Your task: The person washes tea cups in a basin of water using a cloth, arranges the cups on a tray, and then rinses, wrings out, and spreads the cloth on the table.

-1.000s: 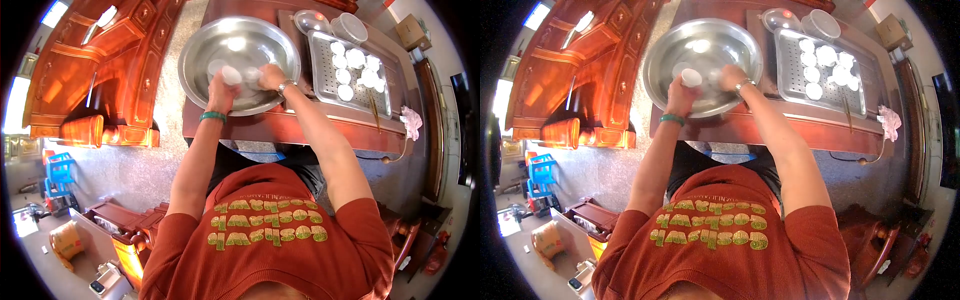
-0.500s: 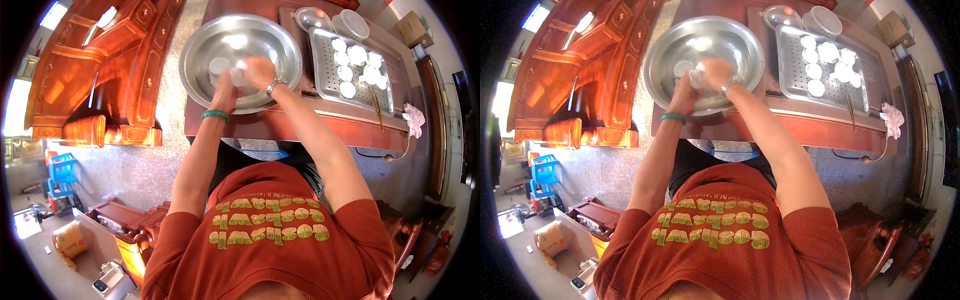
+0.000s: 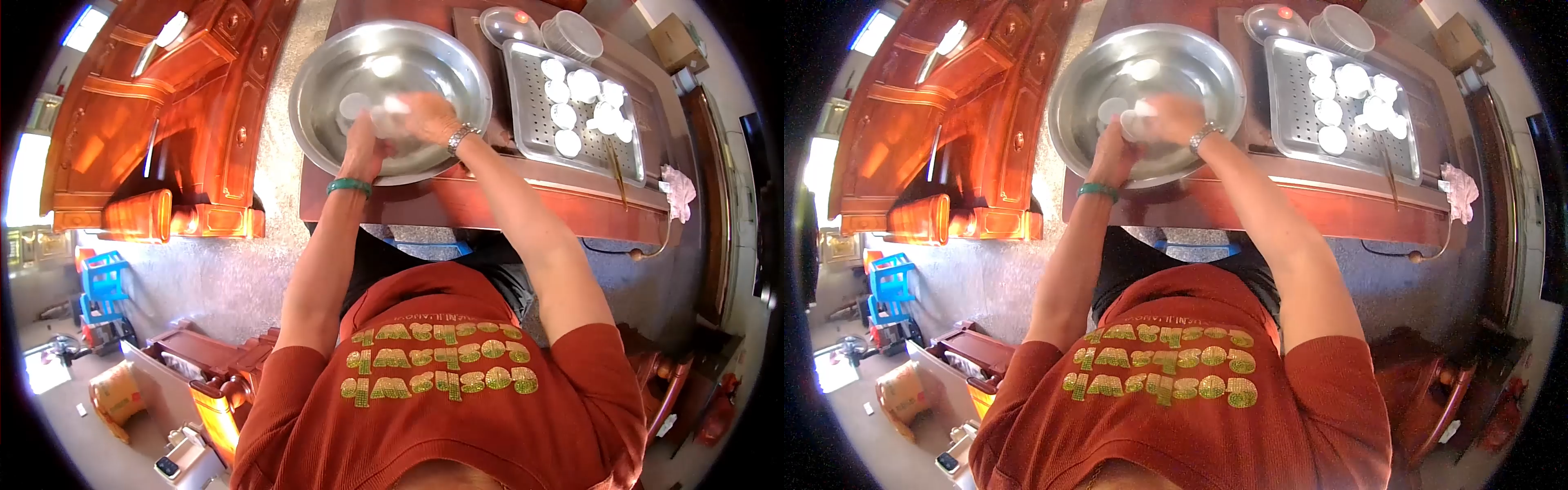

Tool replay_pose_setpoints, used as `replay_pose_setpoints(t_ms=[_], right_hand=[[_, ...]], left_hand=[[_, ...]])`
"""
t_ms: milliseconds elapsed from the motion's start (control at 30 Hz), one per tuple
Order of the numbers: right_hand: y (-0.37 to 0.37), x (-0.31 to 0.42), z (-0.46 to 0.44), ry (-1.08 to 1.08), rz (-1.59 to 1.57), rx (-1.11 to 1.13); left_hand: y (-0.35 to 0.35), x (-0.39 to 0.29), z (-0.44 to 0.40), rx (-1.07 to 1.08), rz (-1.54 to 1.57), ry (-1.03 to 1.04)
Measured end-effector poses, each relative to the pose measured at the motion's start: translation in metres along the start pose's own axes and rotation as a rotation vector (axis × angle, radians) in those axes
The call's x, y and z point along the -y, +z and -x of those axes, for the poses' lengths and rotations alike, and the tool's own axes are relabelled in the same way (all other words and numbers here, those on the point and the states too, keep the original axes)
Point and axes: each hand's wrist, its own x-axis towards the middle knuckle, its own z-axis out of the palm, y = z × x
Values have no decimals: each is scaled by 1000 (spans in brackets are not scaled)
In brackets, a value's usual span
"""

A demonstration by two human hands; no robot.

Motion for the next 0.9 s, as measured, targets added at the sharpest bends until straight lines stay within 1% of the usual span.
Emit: replay_pose_setpoints(t_ms=[67, 133, 200, 267, 300, 333, 400, 433, 467, 500, 533, 567, 600, 667, 700, 767, 800, 833, 867, 900], right_hand=[[-6, -9, 3, 26, 51, 40], [-10, -24, 2, -43, 236, 175], [-12, -25, 9, 1, 251, 189], [-13, -12, 15, 5, 289, 0], [-19, 0, 20, -42, 269, -164], [-15, 8, 19, -41, 266, -167], [-12, 21, 15, -41, 61, -50], [4, 17, 16, -140, -1, -243], [15, 10, 15, -138, 1, -249], [21, 6, 14, -154, -8, -206], [26, 3, 12, -171, -18, -160], [31, -1, 9, -136, -55, -92], [38, -7, 5, -138, -54, -93], [51, -23, -3, -162, -203, -85], [51, -27, -5, -161, -200, -90], [52, -34, -9, -50, -153, 83], [54, -37, -10, -47, -150, 78], [55, -40, -11, -24, -405, 87], [49, -36, -8, 156, -942, 163], [41, -31, -5, 385, -1469, 148]], left_hand=[[-7, 3, -5, -115, 176, -20], [-10, 4, -7, -89, 191, 6], [-9, 4, -9, -57, 210, 27], [-11, 4, -8, 7, 164, -3], [-10, 6, -5, 7, 161, -6], [-7, 6, -2, 14, 167, -4], [-6, 3, 1, 28, 166, 1], [-7, 2, 0, 33, 142, -50], [-8, 2, -1, 37, 119, -102], [-8, 5, -4, 40, 118, -101], [-9, 9, -7, 59, 200, -94], [-11, 12, -10, 76, 283, -87], [-13, 13, -11, 77, 283, -84], [-15, 13, -14, 142, 122, -109], [-17, 14, -17, 147, 121, -107], [-24, 15, -21, 14, 96, -268], [-35, 24, -28, 20, 95, -268], [-52, 38, -41, 21, -134, -21], [-61, 42, -49, 41, -38, 35], [-70, 47, -58, 66, 60, 89]])
